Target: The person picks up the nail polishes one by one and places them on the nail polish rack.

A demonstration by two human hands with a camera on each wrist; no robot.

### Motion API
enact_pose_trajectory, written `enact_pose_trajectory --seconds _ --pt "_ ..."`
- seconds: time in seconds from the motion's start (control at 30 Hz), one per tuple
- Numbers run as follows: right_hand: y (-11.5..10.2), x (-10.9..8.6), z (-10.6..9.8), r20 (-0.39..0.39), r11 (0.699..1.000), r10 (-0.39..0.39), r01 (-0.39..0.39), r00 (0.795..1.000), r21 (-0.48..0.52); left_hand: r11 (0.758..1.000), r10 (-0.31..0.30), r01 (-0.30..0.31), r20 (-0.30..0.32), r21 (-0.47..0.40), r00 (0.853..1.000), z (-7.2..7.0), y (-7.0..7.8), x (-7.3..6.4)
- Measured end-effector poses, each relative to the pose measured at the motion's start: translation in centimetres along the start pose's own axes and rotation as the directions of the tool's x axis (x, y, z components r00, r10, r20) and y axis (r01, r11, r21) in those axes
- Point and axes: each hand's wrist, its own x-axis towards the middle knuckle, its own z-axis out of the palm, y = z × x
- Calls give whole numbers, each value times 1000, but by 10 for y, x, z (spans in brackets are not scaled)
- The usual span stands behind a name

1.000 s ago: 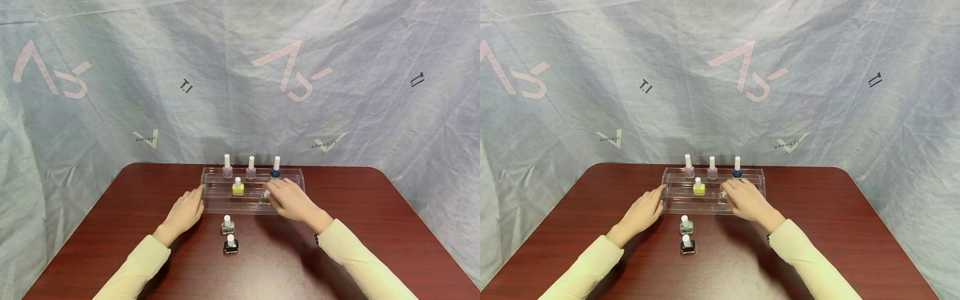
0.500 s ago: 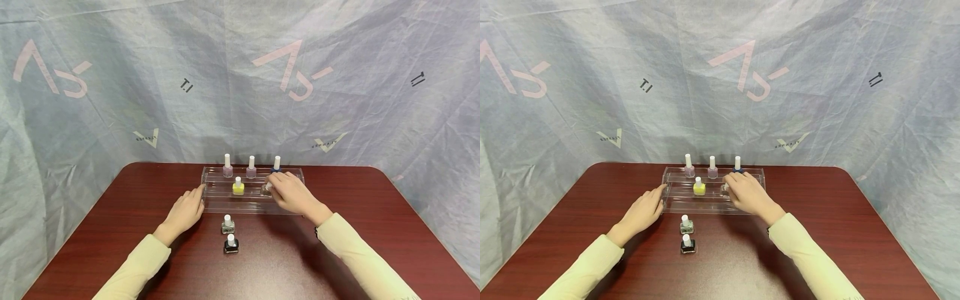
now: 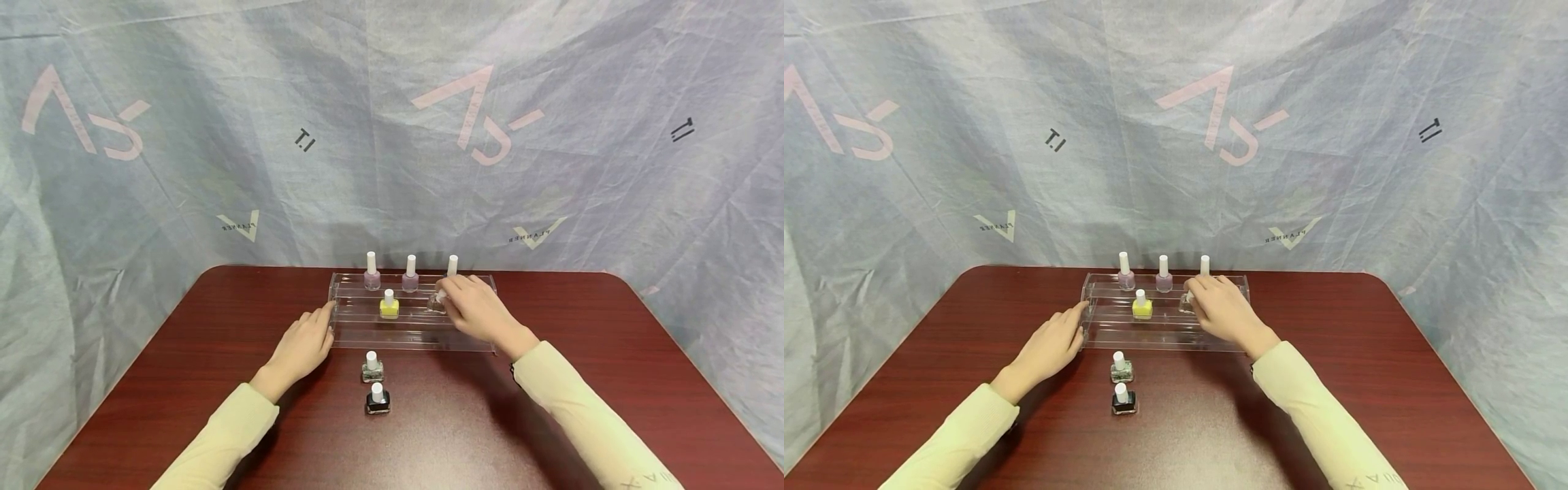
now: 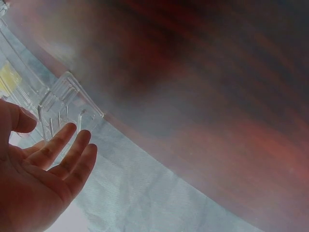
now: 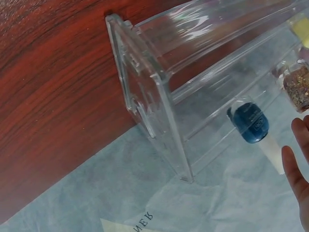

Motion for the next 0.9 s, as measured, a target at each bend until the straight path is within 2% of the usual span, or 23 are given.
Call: enact_pose_trajectory --seconds 0.27,0.73,0.9 --pt "4 0 7 35 999 34 -34 999 1 1000 -3 3 0 -3 1000 0 0 -1" --pt "6 -1 19 63 1000 28 -28 998 -13 1000 0 0 -5 1 1000 0 1 -1" --pt "6 0 21 96 999 44 -43 994 -11 1000 7 -7 -12 3 1000 -1 1 -1"
